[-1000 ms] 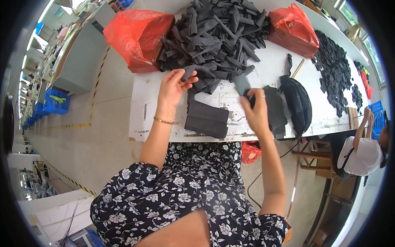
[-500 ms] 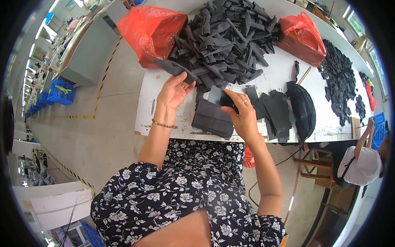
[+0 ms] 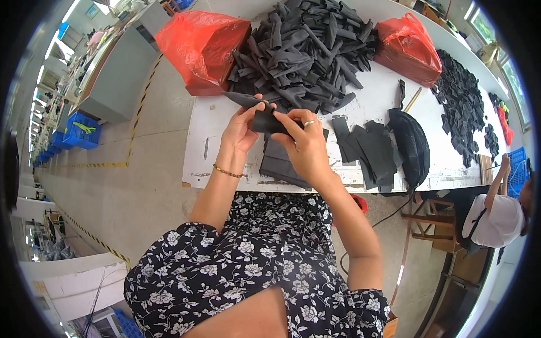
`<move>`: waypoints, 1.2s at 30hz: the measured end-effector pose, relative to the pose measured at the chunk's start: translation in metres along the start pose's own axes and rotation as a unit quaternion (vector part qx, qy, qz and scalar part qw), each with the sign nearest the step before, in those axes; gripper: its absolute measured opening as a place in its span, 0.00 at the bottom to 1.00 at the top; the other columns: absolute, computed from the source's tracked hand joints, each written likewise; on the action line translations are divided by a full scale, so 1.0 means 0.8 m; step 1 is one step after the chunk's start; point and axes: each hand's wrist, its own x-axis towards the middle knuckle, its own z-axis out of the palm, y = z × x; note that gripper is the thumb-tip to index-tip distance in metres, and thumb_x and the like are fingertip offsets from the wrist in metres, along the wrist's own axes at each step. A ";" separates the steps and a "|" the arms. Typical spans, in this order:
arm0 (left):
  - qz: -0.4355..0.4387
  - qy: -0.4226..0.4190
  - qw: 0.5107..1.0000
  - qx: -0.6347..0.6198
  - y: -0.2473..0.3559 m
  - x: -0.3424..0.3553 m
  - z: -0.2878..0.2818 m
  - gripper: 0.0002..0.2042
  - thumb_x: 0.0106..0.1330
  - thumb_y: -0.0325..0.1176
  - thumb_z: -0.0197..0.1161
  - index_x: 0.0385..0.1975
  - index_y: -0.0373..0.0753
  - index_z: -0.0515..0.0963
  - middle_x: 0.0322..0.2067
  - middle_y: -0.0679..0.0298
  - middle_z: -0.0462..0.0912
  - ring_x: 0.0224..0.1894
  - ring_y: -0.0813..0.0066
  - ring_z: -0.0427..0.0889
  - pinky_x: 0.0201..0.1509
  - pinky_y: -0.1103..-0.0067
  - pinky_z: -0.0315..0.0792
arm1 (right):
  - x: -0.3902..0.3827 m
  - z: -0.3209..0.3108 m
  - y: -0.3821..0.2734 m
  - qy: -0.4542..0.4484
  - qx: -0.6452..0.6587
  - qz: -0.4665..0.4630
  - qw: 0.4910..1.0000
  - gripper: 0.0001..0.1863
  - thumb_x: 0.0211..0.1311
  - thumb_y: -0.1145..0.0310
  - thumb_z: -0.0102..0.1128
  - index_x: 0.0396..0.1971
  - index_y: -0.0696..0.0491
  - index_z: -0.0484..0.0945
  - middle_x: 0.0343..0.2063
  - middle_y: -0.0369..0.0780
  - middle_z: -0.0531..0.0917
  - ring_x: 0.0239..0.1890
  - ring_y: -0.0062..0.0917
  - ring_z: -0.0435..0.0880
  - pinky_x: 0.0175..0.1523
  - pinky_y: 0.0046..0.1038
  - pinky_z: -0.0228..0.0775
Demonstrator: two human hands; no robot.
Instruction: Inspecting and stacking grey foam strips at a factory workbench.
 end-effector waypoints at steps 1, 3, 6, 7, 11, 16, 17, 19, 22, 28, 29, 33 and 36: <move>-0.023 0.010 1.000 -0.001 0.000 0.000 0.000 0.11 0.63 0.27 0.64 0.45 0.36 0.77 0.39 0.58 0.83 0.45 0.67 0.83 0.48 0.73 0.81 | 0.003 0.005 0.005 0.015 -0.033 0.006 0.999 0.19 0.48 0.73 0.70 0.44 0.55 0.82 0.40 0.42 0.75 0.41 0.34 0.75 0.45 0.33 0.68; -0.058 0.035 0.997 -0.041 0.007 -0.007 0.010 0.15 0.65 0.37 0.65 0.45 0.34 0.76 0.39 0.59 0.83 0.45 0.68 0.83 0.45 0.75 0.80 | 0.006 0.004 0.016 0.009 -0.014 0.038 0.999 0.20 0.49 0.72 0.70 0.45 0.55 0.82 0.40 0.42 0.75 0.40 0.34 0.75 0.44 0.32 0.69; -0.018 0.060 0.997 -0.033 0.008 -0.003 -0.001 0.17 0.65 0.39 0.65 0.44 0.31 0.75 0.40 0.56 0.82 0.46 0.65 0.82 0.46 0.73 0.81 | 0.003 -0.010 0.018 -0.008 0.033 0.081 0.996 0.19 0.50 0.73 0.70 0.45 0.55 0.82 0.39 0.42 0.75 0.40 0.34 0.75 0.40 0.31 0.70; -0.016 0.063 0.997 -0.034 0.009 -0.002 -0.004 0.17 0.65 0.39 0.65 0.44 0.31 0.75 0.40 0.56 0.82 0.46 0.65 0.82 0.46 0.73 0.81 | 0.000 -0.014 0.018 0.001 0.018 0.063 0.998 0.18 0.50 0.73 0.70 0.45 0.54 0.82 0.39 0.41 0.76 0.39 0.34 0.75 0.41 0.31 0.70; -0.037 0.085 0.993 -0.069 0.008 0.006 -0.003 0.18 0.66 0.39 0.64 0.43 0.28 0.74 0.42 0.51 0.81 0.45 0.60 0.83 0.46 0.72 0.84 | 0.001 -0.023 0.013 0.022 -0.072 0.001 0.997 0.17 0.49 0.73 0.70 0.42 0.53 0.83 0.38 0.38 0.76 0.39 0.33 0.75 0.45 0.33 0.67; -0.054 0.107 0.990 -0.076 0.002 0.006 0.007 0.17 0.66 0.39 0.63 0.42 0.29 0.74 0.42 0.51 0.81 0.44 0.61 0.83 0.42 0.74 0.84 | 0.009 -0.024 0.011 0.028 -0.132 -0.070 0.988 0.16 0.48 0.72 0.69 0.41 0.53 0.84 0.35 0.37 0.77 0.38 0.31 0.74 0.44 0.32 0.65; -0.058 0.100 0.992 -0.058 -0.001 0.007 0.004 0.16 0.65 0.39 0.64 0.41 0.30 0.75 0.40 0.54 0.82 0.42 0.63 0.84 0.43 0.73 0.84 | 0.011 -0.024 0.011 0.031 -0.148 -0.081 0.985 0.16 0.48 0.72 0.69 0.40 0.53 0.83 0.35 0.37 0.76 0.38 0.31 0.74 0.43 0.32 0.65; -0.060 0.093 0.993 -0.041 -0.004 0.008 0.000 0.16 0.65 0.39 0.64 0.40 0.32 0.76 0.38 0.56 0.82 0.40 0.64 0.84 0.44 0.72 0.83 | 0.013 -0.024 0.011 0.033 -0.163 -0.094 0.982 0.16 0.48 0.72 0.69 0.40 0.53 0.83 0.35 0.37 0.76 0.38 0.30 0.74 0.42 0.32 0.65; -0.075 0.093 0.992 -0.044 -0.007 0.003 0.003 0.14 0.66 0.40 0.63 0.42 0.34 0.77 0.40 0.57 0.82 0.42 0.69 0.84 0.43 0.76 0.82 | 0.014 -0.026 0.011 0.029 -0.187 -0.090 0.978 0.16 0.47 0.72 0.69 0.40 0.53 0.83 0.35 0.37 0.76 0.37 0.31 0.74 0.42 0.33 0.65; -0.054 0.072 0.996 -0.013 -0.010 -0.008 0.010 0.15 0.67 0.41 0.62 0.43 0.34 0.78 0.39 0.58 0.83 0.41 0.70 0.83 0.45 0.74 0.81 | 0.014 -0.027 0.010 0.029 -0.222 -0.092 0.970 0.16 0.49 0.71 0.69 0.41 0.52 0.84 0.35 0.37 0.77 0.38 0.32 0.75 0.44 0.33 0.64; -0.046 0.074 0.996 -0.004 -0.010 -0.009 0.012 0.16 0.67 0.42 0.61 0.43 0.34 0.78 0.39 0.58 0.83 0.41 0.70 0.83 0.45 0.74 0.81 | 0.014 -0.026 0.010 0.038 -0.236 -0.112 0.965 0.16 0.48 0.71 0.69 0.40 0.52 0.83 0.34 0.36 0.77 0.37 0.31 0.75 0.44 0.33 0.64; -0.034 0.070 0.997 0.008 -0.006 -0.015 0.024 0.16 0.68 0.42 0.60 0.42 0.33 0.78 0.38 0.58 0.83 0.40 0.70 0.84 0.45 0.74 0.81 | 0.014 -0.028 0.011 0.053 -0.274 -0.151 0.948 0.16 0.47 0.73 0.68 0.40 0.51 0.83 0.34 0.35 0.77 0.36 0.30 0.75 0.44 0.34 0.64; -0.041 0.067 0.997 0.010 -0.006 -0.014 0.023 0.17 0.68 0.42 0.60 0.42 0.32 0.78 0.38 0.58 0.83 0.39 0.69 0.84 0.45 0.74 0.82 | 0.015 -0.029 0.012 0.053 -0.278 -0.168 0.944 0.16 0.47 0.74 0.68 0.39 0.51 0.83 0.34 0.34 0.76 0.36 0.30 0.75 0.45 0.33 0.64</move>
